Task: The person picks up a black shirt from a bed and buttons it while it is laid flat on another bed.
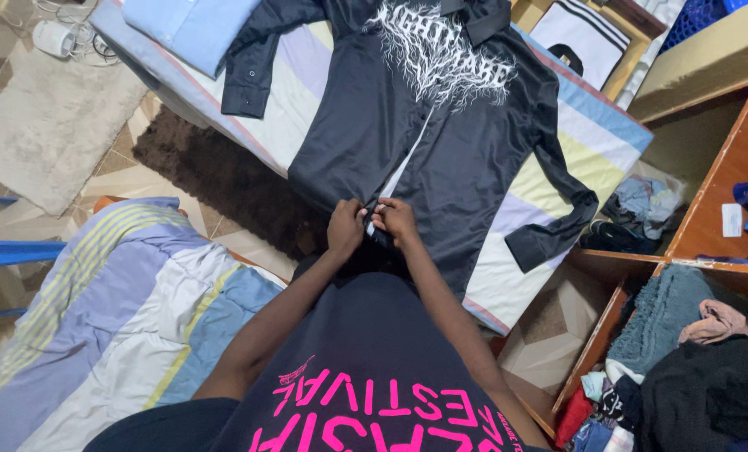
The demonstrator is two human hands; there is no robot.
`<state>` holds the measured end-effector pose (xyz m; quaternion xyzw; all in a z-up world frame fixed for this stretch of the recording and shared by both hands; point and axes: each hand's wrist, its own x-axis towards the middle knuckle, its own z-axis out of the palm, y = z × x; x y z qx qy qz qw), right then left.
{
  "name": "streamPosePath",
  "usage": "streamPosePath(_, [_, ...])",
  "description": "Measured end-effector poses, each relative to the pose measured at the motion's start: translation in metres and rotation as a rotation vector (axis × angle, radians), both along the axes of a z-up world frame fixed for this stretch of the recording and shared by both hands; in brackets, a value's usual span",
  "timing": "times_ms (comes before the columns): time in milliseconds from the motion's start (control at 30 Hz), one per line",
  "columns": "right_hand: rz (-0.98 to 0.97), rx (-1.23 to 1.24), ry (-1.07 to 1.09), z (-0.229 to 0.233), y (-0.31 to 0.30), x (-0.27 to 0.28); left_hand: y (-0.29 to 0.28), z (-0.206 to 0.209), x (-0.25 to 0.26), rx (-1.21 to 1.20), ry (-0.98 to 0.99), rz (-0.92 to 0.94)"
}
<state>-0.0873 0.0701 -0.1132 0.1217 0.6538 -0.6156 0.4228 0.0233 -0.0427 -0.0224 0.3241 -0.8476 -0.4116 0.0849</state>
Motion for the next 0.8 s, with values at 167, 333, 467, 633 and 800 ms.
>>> streamPosePath(167, [-0.057,-0.131,-0.157,0.008,-0.017,0.002,-0.014,-0.021,0.002,0.088,0.119,-0.020])
streamPosePath(333, [-0.033,-0.007,-0.069,0.011,-0.015,0.006,-0.027,-0.033,0.004,0.088,0.148,-0.041])
streamPosePath(467, [-0.011,0.121,0.179,0.020,-0.005,0.017,-0.028,-0.027,0.005,0.073,0.084,-0.017])
streamPosePath(633, [-0.024,0.126,0.127,0.023,0.009,0.022,-0.026,-0.024,0.002,0.098,0.050,-0.055])
streamPosePath(800, [-0.046,0.083,0.054,0.021,0.024,0.024,-0.026,-0.030,0.000,0.092,0.027,-0.085])
